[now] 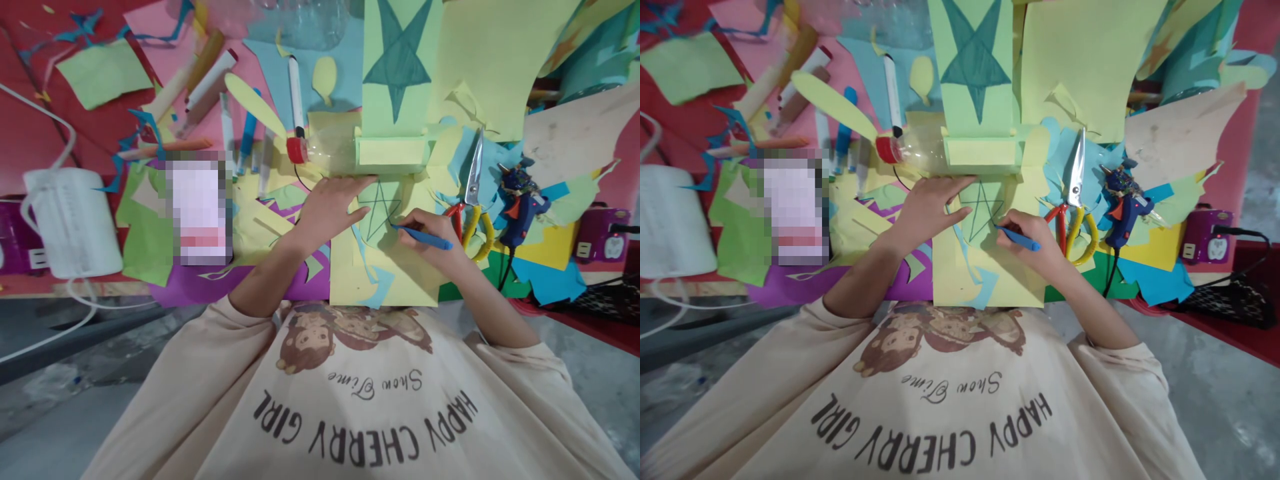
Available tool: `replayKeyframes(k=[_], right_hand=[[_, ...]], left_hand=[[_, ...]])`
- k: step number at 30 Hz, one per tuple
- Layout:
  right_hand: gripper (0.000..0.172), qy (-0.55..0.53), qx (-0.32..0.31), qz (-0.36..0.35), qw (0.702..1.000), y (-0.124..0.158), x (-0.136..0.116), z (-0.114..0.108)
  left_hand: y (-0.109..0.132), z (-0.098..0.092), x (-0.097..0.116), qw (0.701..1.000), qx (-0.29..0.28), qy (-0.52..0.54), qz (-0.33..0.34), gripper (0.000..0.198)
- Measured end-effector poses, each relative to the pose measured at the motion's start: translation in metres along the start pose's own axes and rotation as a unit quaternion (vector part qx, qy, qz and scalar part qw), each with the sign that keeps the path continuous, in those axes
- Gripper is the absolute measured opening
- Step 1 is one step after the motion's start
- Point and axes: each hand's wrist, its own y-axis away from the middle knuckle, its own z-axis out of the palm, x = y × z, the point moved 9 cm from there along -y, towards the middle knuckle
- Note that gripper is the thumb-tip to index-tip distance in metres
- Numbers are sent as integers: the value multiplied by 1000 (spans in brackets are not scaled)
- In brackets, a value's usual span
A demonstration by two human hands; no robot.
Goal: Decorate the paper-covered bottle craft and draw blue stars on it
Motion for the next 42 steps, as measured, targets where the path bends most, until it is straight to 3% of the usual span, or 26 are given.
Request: replayKeyframes(k=[14,28,34,38,42], right_hand=[[6,1,-26,10,1000,19,10,2],[8,-12,-23,36,999,19,19,1],[10,-73,-21,66,995,11,14,-12],[7,-84,-3,26,996,0,-4,-20],[11,-85,-19,-24,996,-15,-13,-6]], left_hand=[[0,-1,1,1000,-3,1,6,56],[1,0,1,1000,0,4,8,57],[1,0,0,1000,-6,7,13,60],[2,-1,0,1000,-7,11,22,63],[3,-1,0,999,-22,22,23,66]])
